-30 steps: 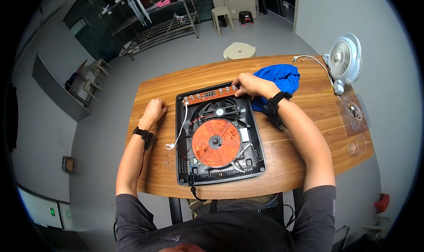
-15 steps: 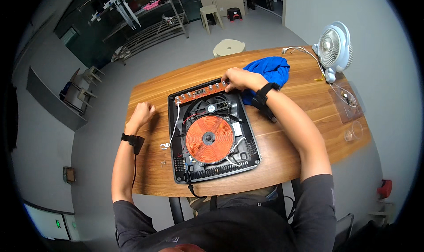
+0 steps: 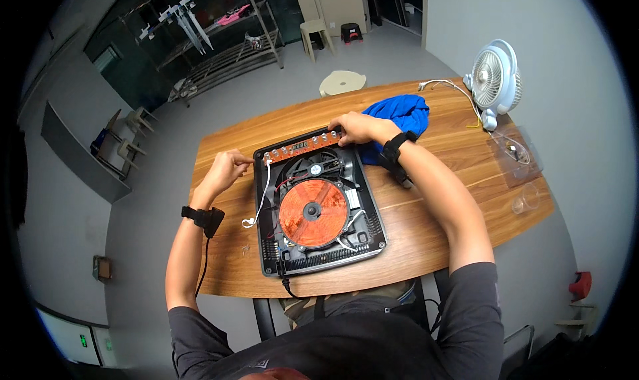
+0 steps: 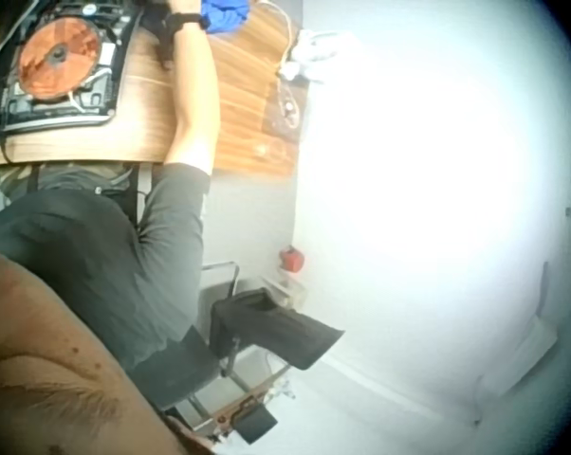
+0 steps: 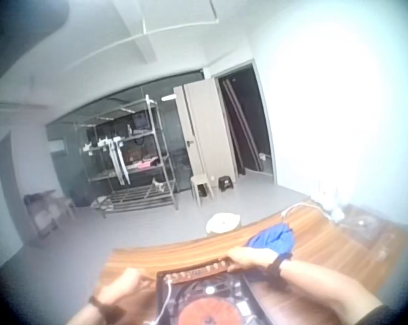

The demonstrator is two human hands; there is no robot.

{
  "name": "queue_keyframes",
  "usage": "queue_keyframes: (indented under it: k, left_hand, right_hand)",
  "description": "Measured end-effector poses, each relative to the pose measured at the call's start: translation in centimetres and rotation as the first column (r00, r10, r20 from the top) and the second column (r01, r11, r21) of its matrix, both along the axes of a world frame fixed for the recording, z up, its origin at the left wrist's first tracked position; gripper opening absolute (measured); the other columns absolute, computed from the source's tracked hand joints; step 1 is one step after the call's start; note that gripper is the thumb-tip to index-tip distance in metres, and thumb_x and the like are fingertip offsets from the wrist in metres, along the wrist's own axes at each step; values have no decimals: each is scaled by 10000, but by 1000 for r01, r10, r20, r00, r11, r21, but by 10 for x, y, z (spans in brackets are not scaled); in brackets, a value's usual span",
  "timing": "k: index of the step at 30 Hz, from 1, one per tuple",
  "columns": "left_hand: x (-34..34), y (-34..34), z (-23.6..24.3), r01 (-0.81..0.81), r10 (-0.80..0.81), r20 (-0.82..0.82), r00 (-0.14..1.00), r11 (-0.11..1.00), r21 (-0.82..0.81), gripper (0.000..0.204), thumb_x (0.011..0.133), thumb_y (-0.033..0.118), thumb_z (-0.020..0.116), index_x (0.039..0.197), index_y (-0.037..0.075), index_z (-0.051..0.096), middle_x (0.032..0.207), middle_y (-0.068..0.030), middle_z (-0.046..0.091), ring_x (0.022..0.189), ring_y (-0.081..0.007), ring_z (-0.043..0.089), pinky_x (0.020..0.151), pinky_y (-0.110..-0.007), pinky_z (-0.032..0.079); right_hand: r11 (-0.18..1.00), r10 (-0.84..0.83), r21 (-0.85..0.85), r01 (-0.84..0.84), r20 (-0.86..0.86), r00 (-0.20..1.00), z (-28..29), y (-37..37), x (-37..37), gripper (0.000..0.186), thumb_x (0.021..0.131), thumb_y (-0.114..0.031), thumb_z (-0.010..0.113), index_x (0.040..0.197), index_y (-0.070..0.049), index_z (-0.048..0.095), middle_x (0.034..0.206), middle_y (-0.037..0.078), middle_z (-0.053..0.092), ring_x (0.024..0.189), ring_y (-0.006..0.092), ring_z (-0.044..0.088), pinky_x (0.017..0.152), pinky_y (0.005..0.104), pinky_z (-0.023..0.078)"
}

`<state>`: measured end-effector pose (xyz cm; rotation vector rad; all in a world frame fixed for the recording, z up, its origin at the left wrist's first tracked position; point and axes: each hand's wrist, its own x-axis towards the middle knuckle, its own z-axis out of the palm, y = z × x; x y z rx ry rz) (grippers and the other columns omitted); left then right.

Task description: The person uses a screwdriver to remove screws from the top and bottom of a disassembled electronic device, flips it over, and wipes the bottom surface with a blue cloth.

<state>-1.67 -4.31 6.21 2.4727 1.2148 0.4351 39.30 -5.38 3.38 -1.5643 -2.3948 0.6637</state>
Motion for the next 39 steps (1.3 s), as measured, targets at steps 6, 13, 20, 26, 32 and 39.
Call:
queue_keyframes:
  k: [6, 13, 20, 26, 32, 39]
  left_hand:
    - [27, -15, 16, 73, -75, 33, 997, 995, 63, 169, 908, 8, 718, 1062, -29, 775, 941, -167, 734, 826, -253, 738, 771, -359, 598]
    - [43, -24, 14, 94, -100, 79, 992, 993, 67, 168, 889, 18, 751, 1051, -13, 782, 912, -164, 761, 835, -238, 748, 778, -354, 602]
    - [69, -24, 14, 124, -124, 78, 989, 992, 10, 166, 888, 46, 754, 1036, -25, 778, 945, -217, 771, 858, -339, 764, 786, -401, 605]
    - [80, -29, 12, 172, -180, 84, 980, 981, 94, 178, 899, 96, 742, 1024, -26, 777, 936, -234, 760, 877, -381, 750, 793, -417, 599]
    - [80, -33, 15, 105, -113, 175, 978, 993, 53, 180, 917, 107, 744, 1041, -18, 781, 953, -191, 782, 873, -281, 770, 798, -369, 598]
    - [91, -49, 27, 143, -130, 290, 948, 989, -25, 194, 923, 125, 753, 1062, -5, 789, 956, -173, 792, 876, -236, 774, 809, -354, 606]
  right_hand:
    - [969, -8, 245, 30, -91, 996, 7, -14, 34, 532, 886, -163, 797, 1362, -36, 597, 1056, 166, 761, 1039, 348, 718, 880, 449, 562]
    - [957, -276, 170, 235, 286, 918, -2, -98, 55, 497, 954, -480, 703, 1092, -10, 615, 1097, 238, 702, 1027, 442, 693, 866, 524, 563]
    - [945, -302, 20, 328, 446, 843, -12, -129, 42, 586, 957, -468, 693, 1220, 29, 529, 1003, 260, 741, 948, 456, 724, 823, 531, 585]
    - [936, -344, 36, 350, 303, 889, -19, -127, 54, 425, 989, -313, 611, 1201, 38, 500, 1001, 309, 713, 929, 493, 701, 815, 571, 565]
    - [972, -93, 222, 70, 92, 991, 13, -133, 53, 303, 1029, -271, 585, 1215, -45, 503, 1100, 236, 662, 971, 466, 658, 791, 552, 544]
    - [923, 116, 349, -162, 149, 982, 39, -134, 4, 352, 1027, -260, 591, 1320, -72, 543, 1077, 155, 592, 955, 366, 654, 761, 454, 563]
